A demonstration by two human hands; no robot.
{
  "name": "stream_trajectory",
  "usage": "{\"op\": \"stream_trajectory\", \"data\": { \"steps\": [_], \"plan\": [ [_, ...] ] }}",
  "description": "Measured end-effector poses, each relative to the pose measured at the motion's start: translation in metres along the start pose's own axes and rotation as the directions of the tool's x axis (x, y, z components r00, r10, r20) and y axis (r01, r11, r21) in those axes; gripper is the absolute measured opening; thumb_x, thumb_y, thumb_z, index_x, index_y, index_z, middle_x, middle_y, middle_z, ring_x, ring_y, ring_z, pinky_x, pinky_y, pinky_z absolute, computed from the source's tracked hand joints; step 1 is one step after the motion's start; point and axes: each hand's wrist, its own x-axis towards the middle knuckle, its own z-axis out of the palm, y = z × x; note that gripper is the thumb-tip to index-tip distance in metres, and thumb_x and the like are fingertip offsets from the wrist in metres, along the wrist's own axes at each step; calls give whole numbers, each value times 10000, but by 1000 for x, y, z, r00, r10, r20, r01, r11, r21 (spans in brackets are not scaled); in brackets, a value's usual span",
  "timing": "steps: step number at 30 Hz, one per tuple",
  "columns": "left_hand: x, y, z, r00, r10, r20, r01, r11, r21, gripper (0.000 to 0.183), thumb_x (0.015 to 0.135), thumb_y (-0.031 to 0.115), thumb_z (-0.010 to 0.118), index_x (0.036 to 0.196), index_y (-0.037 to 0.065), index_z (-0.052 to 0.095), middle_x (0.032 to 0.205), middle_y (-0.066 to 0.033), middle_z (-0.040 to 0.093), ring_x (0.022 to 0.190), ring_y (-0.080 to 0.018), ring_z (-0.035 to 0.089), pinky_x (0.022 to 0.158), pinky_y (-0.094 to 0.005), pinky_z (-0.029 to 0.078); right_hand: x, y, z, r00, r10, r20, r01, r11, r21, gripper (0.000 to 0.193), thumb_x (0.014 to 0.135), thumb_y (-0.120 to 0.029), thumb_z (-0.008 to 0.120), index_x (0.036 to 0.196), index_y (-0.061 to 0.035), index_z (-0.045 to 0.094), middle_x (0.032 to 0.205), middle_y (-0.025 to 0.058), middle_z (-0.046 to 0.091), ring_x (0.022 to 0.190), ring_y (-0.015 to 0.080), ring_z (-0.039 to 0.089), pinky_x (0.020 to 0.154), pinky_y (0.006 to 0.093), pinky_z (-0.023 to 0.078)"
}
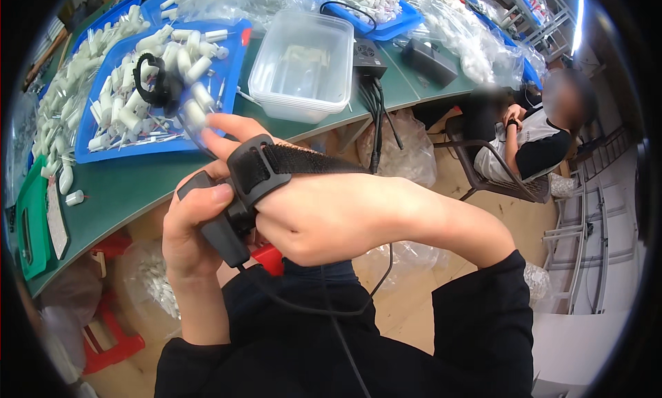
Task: Manually assemble small white plastic components and pack them into containers.
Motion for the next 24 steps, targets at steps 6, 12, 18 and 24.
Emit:
{"op": "stream_trajectory", "data": {
  "steps": [6, 12, 18, 24],
  "plan": [
    [-5, -3, 0, 998, 54, -14, -54, 999, 9, 411, 741, 207, 580, 1022, -92, 583, 841, -145, 646, 687, -183, 630, 638, -271, 524, -2, -20, -1, 989, 126, -76, -127, 992, -6, 586, 731, -162, 569, 1199, 165, 439, 1259, 399, 395, 1106, 430, 497, 936, 424, 414],
    [2, -8, 5, 994, 79, -75, -79, 997, -2, 204, 792, 53, 624, 967, -47, 594, 810, -89, 637, 669, -126, 620, 607, -238, 514, -10, -25, 12, 963, 268, -18, -223, 761, -609, 645, 750, -339, 623, 1215, 93, 504, 1324, 214, 461, 1269, 314, 403, 938, 361, 421],
    [5, -3, 11, 997, -20, 75, 16, 998, 58, 213, 808, 95, 619, 975, -35, 594, 787, -75, 629, 646, -120, 606, 581, -242, 516, -20, -22, 1, 995, 68, 69, 34, 423, -906, 423, 834, -155, 525, 1127, 150, 553, 1216, 259, 541, 1172, 332, 526, 904, 366, 491],
    [-2, 17, -14, 988, 122, -94, -124, 992, -23, 280, 851, 200, 574, 1003, -36, 566, 771, -134, 612, 526, -161, 593, 511, -274, 533, -62, -43, 3, 955, -129, -268, 26, 935, -355, 200, 770, -47, 549, 883, 32, 694, 977, 173, 657, 886, 272, 656, 818, 342, 534]
  ]
}}
